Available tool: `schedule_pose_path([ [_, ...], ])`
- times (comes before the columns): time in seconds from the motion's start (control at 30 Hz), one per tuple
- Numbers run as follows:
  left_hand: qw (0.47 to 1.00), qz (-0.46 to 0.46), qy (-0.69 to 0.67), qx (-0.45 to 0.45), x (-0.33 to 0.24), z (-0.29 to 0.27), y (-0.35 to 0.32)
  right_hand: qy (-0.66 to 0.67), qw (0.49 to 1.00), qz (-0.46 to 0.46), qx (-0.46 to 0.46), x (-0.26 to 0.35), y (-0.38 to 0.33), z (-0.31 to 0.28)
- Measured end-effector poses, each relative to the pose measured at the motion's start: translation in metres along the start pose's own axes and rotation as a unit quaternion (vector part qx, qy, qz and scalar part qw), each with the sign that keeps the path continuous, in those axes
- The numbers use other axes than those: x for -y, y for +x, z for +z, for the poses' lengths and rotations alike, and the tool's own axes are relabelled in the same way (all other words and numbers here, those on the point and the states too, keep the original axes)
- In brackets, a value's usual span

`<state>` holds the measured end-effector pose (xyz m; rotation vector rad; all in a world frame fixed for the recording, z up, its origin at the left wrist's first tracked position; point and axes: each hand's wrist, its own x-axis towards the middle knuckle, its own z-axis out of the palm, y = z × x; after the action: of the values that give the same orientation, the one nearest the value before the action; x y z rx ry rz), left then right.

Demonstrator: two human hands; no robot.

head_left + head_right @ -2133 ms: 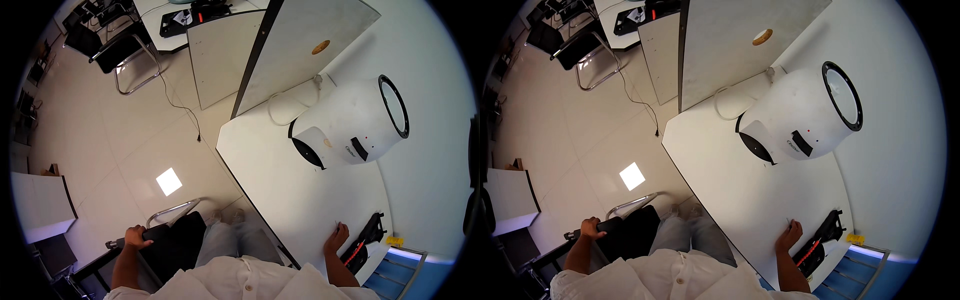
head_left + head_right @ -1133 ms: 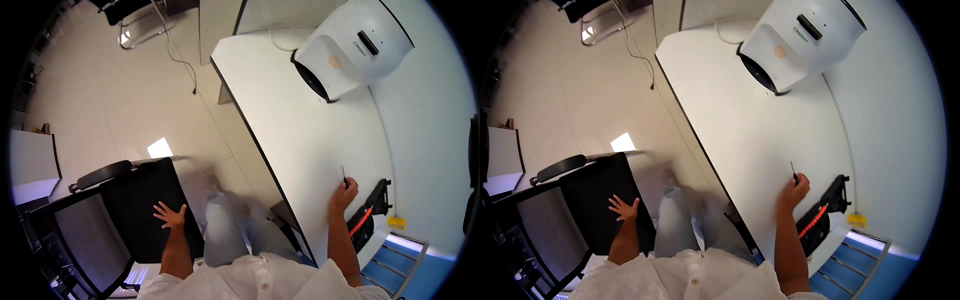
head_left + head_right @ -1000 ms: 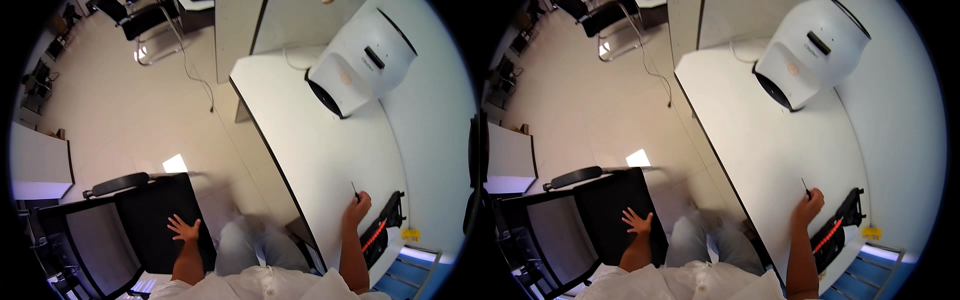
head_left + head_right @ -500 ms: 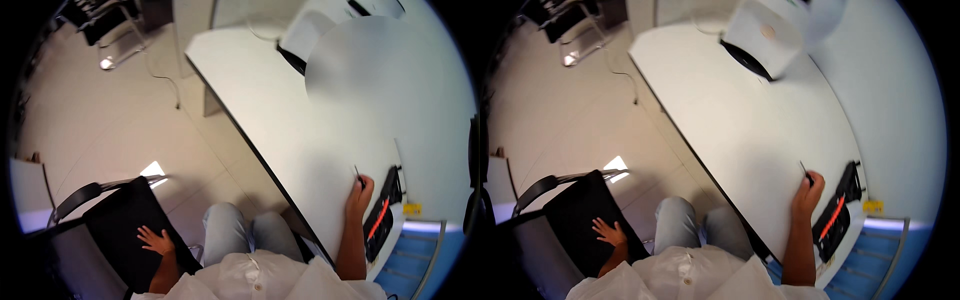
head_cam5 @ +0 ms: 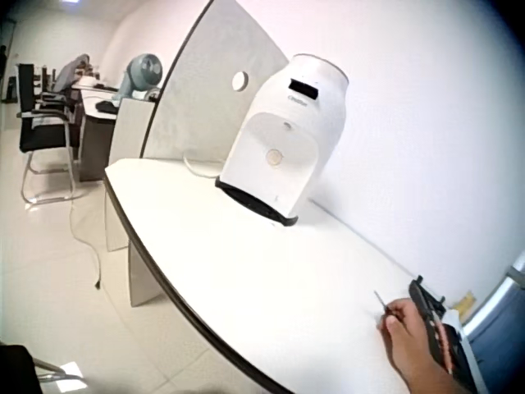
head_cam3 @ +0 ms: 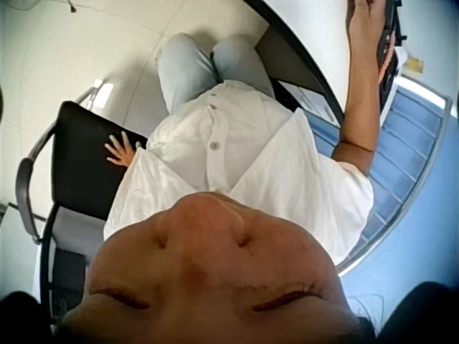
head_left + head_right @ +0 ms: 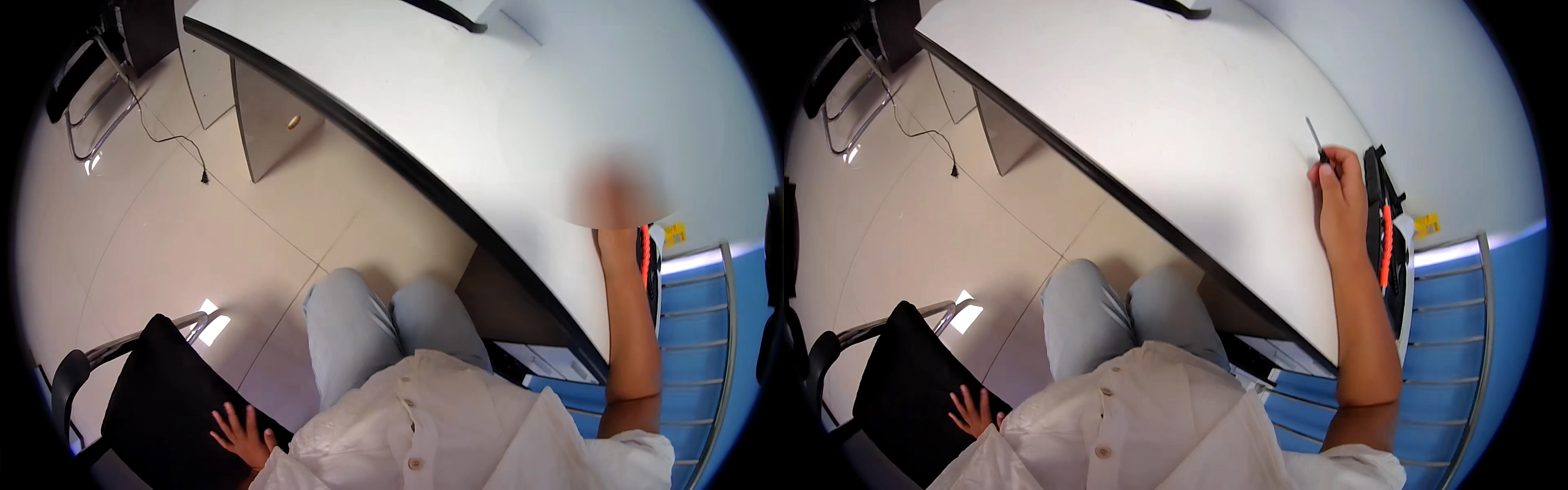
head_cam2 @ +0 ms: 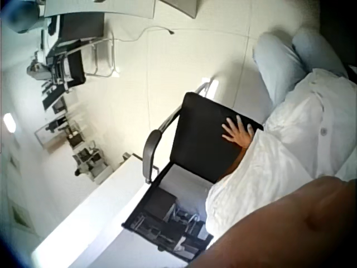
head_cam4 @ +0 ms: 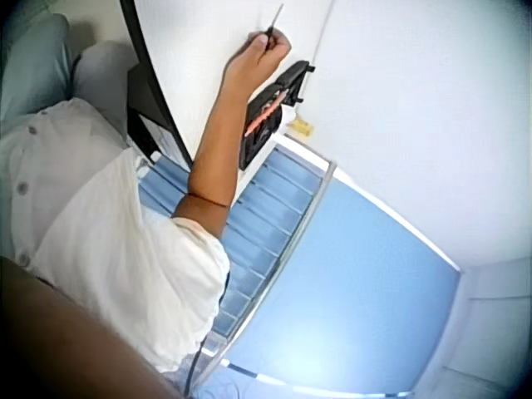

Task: The person uses a screwdriver to tighten screws on the base of a white appliance, then repositions the appliance and a fan on the table. They handle a kettle and organize tools in a case before sitting back down.

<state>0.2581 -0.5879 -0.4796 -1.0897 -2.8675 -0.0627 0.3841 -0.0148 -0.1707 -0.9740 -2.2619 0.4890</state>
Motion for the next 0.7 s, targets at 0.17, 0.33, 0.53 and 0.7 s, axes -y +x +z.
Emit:
schedule_pose_path([
  [0.17,0.998,0.050,-0.022,0.028,-0.009,-0.003,0.006,-0.077,0.996,-0.028,0.026,0.002,-0.003,0.002],
  [0.33,0.990,0.110,0.036,-0.076,0.001,0.001,0.007,-0.181,0.979,-0.084,0.043,-0.002,-0.002,0.002],
  [0.53,0.975,0.151,0.161,0.012,0.019,0.002,-0.004,-0.140,0.988,-0.033,0.065,0.010,0.003,0.008],
  [0.7,0.992,0.101,0.076,0.027,0.016,0.009,-0.006,-0.134,0.987,-0.063,0.065,0.009,0.000,0.006],
])
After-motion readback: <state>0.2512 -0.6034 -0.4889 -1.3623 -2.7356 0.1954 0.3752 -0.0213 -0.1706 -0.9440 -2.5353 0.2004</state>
